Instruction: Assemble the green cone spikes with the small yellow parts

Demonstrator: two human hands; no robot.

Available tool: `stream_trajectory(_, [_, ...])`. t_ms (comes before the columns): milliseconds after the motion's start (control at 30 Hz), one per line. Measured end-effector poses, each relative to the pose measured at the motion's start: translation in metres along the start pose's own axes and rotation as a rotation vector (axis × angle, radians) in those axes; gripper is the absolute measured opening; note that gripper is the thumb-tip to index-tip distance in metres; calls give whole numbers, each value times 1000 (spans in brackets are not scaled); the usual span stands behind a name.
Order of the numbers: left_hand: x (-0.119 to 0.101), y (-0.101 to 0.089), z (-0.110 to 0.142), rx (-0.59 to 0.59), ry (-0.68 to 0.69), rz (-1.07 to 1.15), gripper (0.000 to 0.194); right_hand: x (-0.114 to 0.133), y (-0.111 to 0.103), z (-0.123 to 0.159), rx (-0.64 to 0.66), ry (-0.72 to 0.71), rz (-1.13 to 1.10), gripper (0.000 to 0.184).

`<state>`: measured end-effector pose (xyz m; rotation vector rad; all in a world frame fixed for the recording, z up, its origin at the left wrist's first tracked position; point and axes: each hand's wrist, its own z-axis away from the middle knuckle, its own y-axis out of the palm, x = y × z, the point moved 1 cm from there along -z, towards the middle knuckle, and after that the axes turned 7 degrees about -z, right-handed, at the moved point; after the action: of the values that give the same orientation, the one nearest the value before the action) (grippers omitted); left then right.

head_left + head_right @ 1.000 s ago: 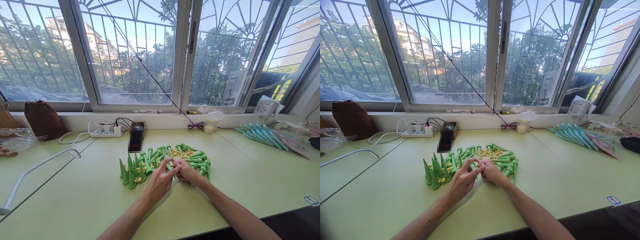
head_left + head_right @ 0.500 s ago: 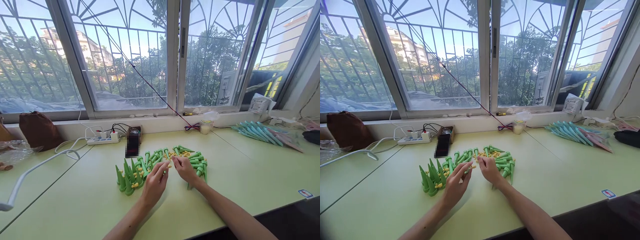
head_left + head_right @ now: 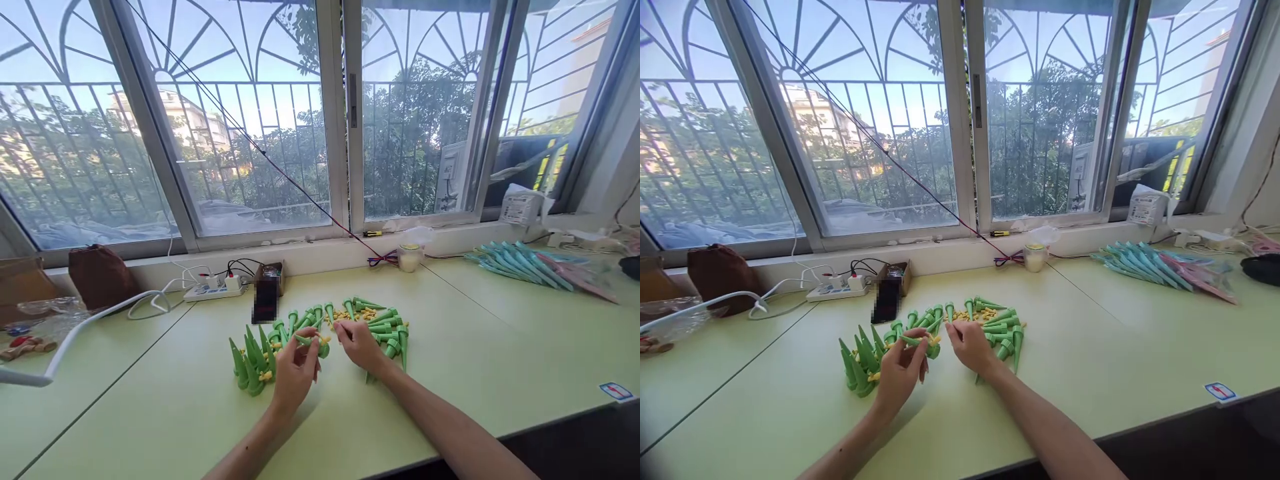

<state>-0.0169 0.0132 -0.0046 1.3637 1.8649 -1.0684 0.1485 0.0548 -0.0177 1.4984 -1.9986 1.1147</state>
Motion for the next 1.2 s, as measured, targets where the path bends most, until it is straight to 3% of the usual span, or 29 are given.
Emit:
stream_trajectory(267, [-14, -13, 7, -12, -95, 67, 34, 0, 3, 0, 21, -16, -8, 42])
stream_trajectory(400, [-19, -39, 18, 158, -193, -104, 35, 1, 2, 0, 29, -30, -5, 43])
stream_trajectory(600, [-12, -71, 24, 198, -219, -375, 36, 1, 4, 2, 68, -34, -15, 44])
stream_trajectory(800, [5, -78, 22, 181, -200, -522, 34, -3, 4, 3, 81, -12, -2, 44])
stream_trajectory(933, [13, -80, 24, 127, -102, -671, 42, -3, 4, 4, 94, -11, 2, 44])
stream_trajectory(1200, [10, -79, 31, 43, -16, -707, 39, 1, 4, 4, 112, 2, -4, 44])
